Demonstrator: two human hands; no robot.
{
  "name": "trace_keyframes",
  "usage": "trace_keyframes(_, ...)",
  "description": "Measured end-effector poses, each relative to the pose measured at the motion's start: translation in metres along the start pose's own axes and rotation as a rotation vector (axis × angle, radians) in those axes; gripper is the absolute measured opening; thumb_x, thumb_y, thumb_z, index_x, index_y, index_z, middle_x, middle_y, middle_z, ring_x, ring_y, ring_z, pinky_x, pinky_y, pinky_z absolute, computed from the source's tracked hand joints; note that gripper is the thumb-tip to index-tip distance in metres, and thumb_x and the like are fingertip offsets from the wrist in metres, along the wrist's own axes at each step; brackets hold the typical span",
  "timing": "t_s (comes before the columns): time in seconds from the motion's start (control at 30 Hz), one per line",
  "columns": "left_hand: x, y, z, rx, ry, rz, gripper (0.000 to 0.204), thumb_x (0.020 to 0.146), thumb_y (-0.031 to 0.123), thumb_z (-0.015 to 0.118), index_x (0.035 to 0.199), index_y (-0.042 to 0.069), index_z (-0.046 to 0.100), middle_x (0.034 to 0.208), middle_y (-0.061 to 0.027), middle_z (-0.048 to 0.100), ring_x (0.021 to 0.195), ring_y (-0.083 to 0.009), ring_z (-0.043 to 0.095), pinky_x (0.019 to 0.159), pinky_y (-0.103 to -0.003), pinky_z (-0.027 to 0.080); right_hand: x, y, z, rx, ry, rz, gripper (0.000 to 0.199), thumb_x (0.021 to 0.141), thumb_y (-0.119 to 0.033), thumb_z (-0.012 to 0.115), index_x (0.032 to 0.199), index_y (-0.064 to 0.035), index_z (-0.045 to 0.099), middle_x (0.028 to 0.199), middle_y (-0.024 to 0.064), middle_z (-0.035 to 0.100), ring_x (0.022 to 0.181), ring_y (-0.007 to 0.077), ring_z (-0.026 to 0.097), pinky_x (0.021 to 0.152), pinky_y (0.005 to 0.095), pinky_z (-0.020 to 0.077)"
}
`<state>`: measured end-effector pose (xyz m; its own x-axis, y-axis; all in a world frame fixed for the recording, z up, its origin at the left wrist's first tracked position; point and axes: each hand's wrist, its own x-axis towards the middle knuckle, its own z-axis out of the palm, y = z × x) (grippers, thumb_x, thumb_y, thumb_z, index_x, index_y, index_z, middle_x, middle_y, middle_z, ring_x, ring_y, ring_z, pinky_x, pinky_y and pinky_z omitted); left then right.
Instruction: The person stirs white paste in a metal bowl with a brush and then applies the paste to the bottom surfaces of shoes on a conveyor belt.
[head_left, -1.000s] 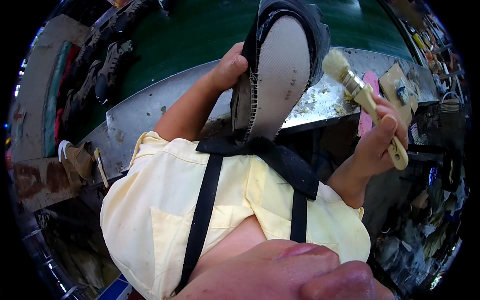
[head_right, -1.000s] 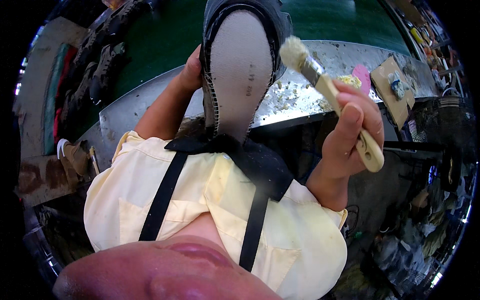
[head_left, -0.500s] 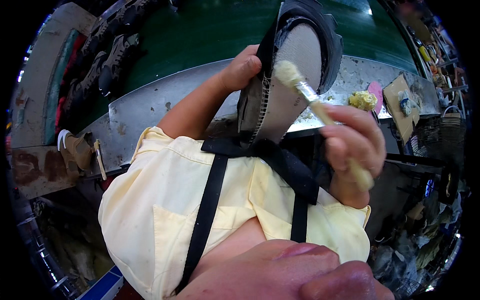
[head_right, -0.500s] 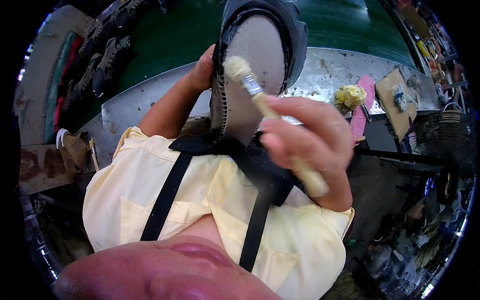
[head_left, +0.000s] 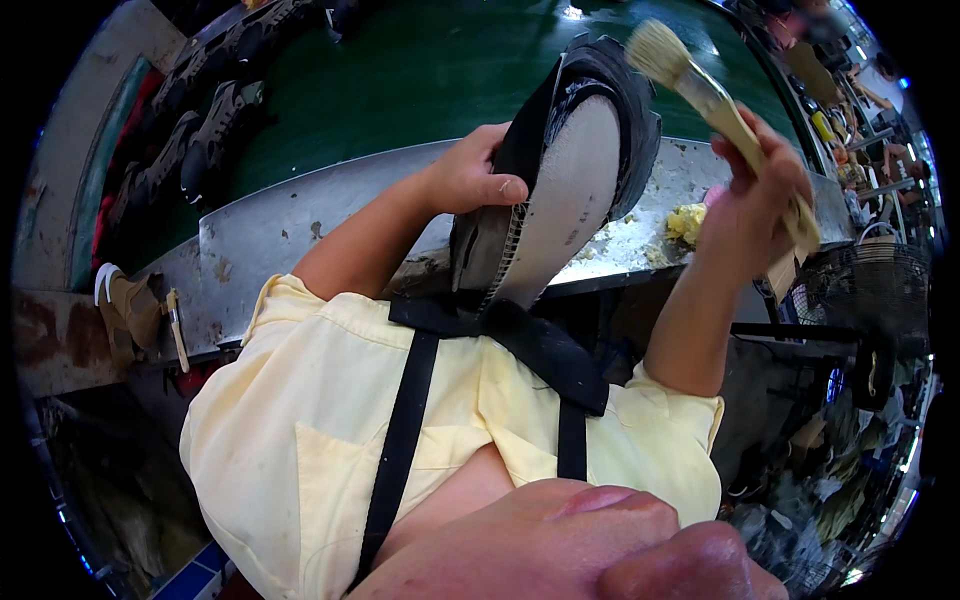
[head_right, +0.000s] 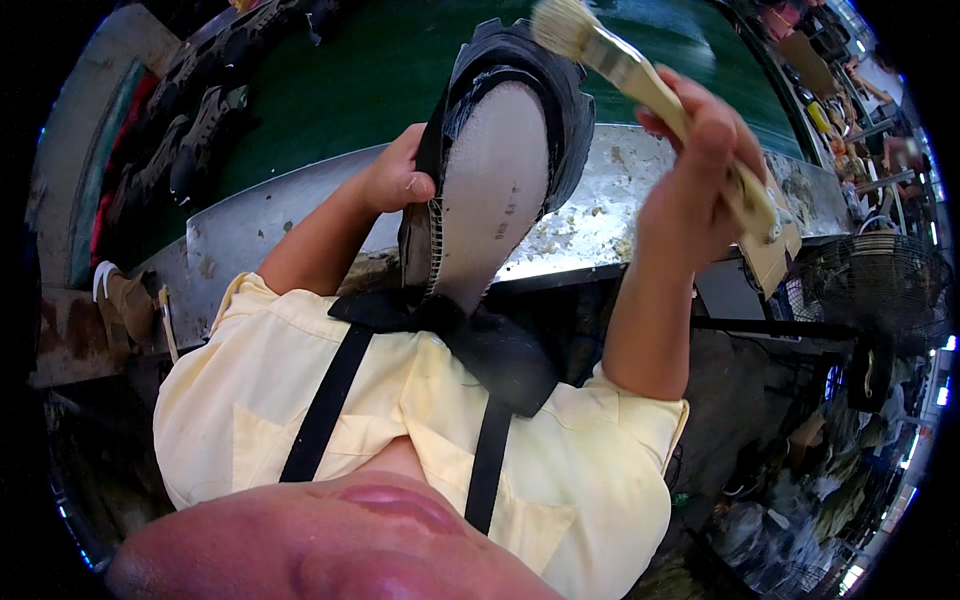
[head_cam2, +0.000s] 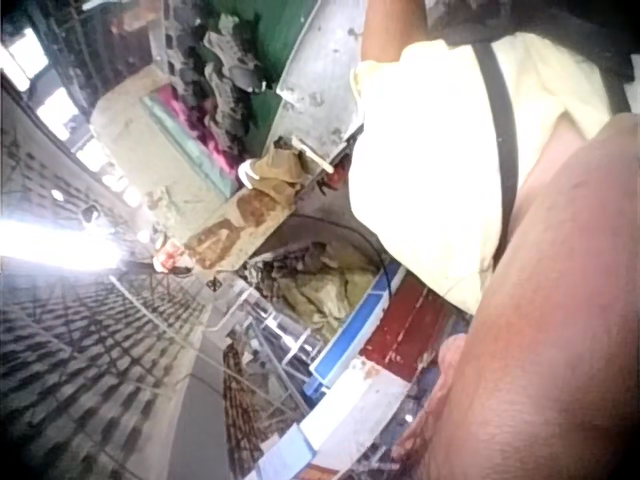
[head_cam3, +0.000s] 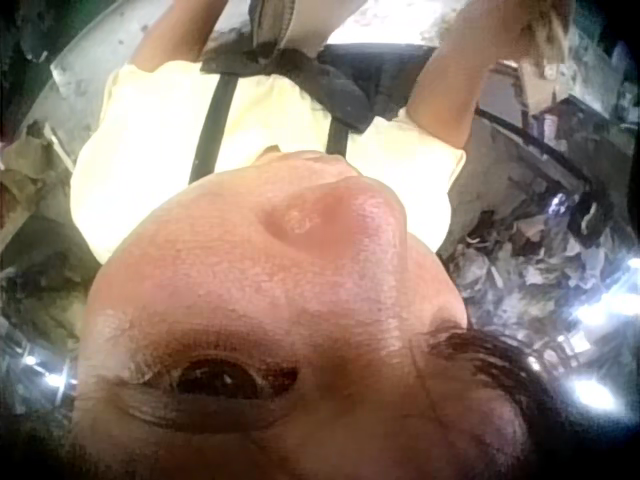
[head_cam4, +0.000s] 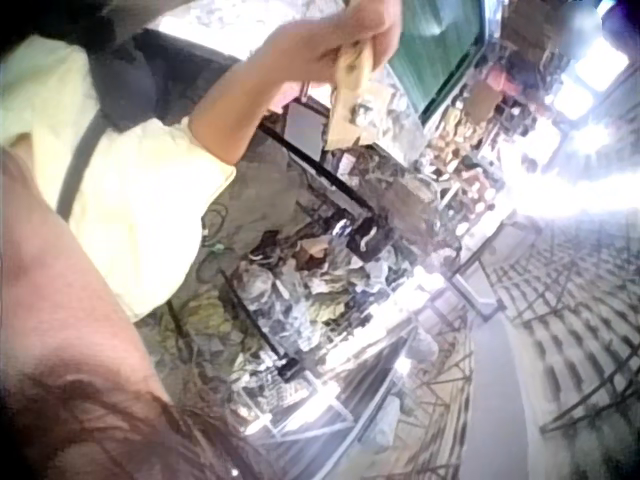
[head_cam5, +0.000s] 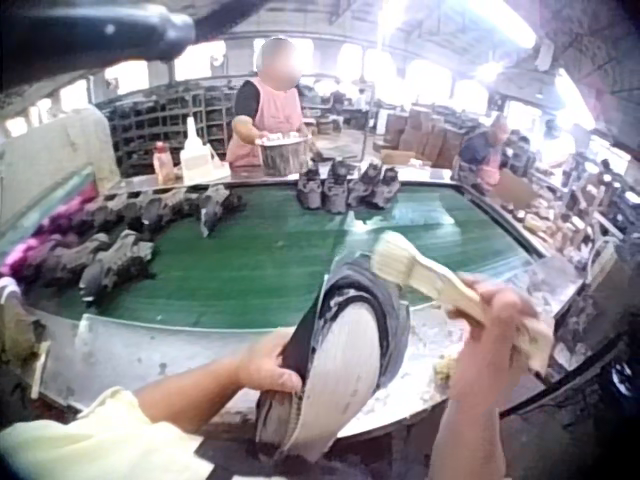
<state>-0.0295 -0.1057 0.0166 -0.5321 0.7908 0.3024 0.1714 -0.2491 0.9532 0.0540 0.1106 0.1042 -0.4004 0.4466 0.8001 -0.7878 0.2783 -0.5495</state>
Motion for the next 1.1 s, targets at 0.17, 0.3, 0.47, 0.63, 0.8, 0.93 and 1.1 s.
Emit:
trace_keyframes(0.17, -0.005, 0.001, -0.002, 0.019, -0.001, -0.017, 0.080, 0.064, 0.058, 0.071, 0.114, 0.000, 0.051, 0.103, -0.0076, 0.057, 0.096, -0.0154, 0.050, 0.085, -0.029, 0.040, 0.020, 0.000, 0.001, -0.327, -0.010, 0.151, 0.032, 0.086, -0.028, 0.063, 0.079, 0.0040, 0.066, 0.075, 0.0118, 0.066, 0.063, 0.0138, 0.064, 0.056, 0.0231, 0.0544)
trace_keyframes(0.3, -0.001, -0.001, -0.001, 0.016, 0.010, -0.017, 0.079, 0.065, 0.057, 0.071, 0.115, 0.000, 0.051, 0.104, -0.0077, 0.057, 0.096, -0.0156, 0.050, 0.086, -0.030, 0.040, 0.033, -0.015, -0.009, -0.357, 0.022, 0.140, 0.029, 0.086, -0.025, 0.062, 0.077, 0.0025, 0.067, 0.071, 0.0092, 0.066, 0.058, 0.0117, 0.063, 0.052, 0.0213, 0.0535)
trace_keyframes(0.47, -0.003, 0.000, 0.001, 0.031, -0.003, -0.046, 0.079, 0.065, 0.056, 0.072, 0.116, 0.000, 0.050, 0.104, -0.0077, 0.057, 0.096, -0.0156, 0.050, 0.086, -0.030, 0.040, 0.026, 0.000, 0.003, -0.220, 0.007, 0.174, 0.027, 0.085, -0.022, 0.062, 0.074, 0.0020, 0.067, 0.069, 0.0099, 0.065, 0.057, 0.0114, 0.062, 0.049, 0.0211, 0.0526)
trace_keyframes(0.63, -0.008, -0.002, -0.004, 0.062, 0.070, -0.046, 0.076, 0.065, 0.056, 0.072, 0.113, 0.001, 0.051, 0.101, -0.0067, 0.058, 0.094, -0.0151, 0.051, 0.085, -0.029, 0.041, 0.017, -0.001, -0.033, -0.446, 0.046, 0.514, 0.025, 0.083, -0.017, 0.059, 0.067, 0.0011, 0.063, 0.064, 0.0080, 0.062, 0.049, 0.0117, 0.058, 0.045, 0.0199, 0.0468)
trace_keyframes(0.8, -0.018, -0.001, -0.007, 0.053, 0.143, -0.008, 0.075, 0.063, 0.056, 0.073, 0.109, 0.001, 0.052, 0.096, -0.0051, 0.057, 0.089, -0.0137, 0.051, 0.081, -0.028, 0.041, 0.007, -0.001, -0.041, -0.471, 0.074, 0.545, 0.026, 0.083, -0.018, 0.057, 0.067, 0.0012, 0.062, 0.064, 0.0078, 0.061, 0.057, 0.0115, 0.057, 0.052, 0.0231, 0.0466)
trace_keyframes(0.93, -0.031, 0.003, -0.012, 0.048, 0.238, 0.021, 0.075, 0.062, 0.056, 0.074, 0.108, 0.000, 0.052, 0.094, -0.0046, 0.057, 0.086, -0.0125, 0.051, 0.078, -0.027, 0.042, 0.010, 0.035, -0.051, -0.337, -0.133, 0.546, 0.022, 0.085, -0.018, 0.056, 0.080, 0.0022, 0.064, 0.070, 0.0077, 0.061, 0.064, 0.0135, 0.058, 0.060, 0.0242, 0.0467)
trace_keyframes(1.1, -0.063, 0.010, -0.028, 0.126, 0.484, 0.127, 0.088, 0.063, 0.072, 0.063, 0.106, -0.004, 0.053, 0.092, -0.0054, 0.061, 0.082, -0.0133, 0.057, 0.074, -0.029, 0.047, -0.002, 0.096, -0.038, -0.177, -0.324, 1.039, 0.034, 0.088, -0.024, 0.055, 0.109, 0.0024, 0.058, 0.078, 0.0055, 0.059, 0.063, 0.0113, 0.054, 0.060, 0.0250, 0.0468)
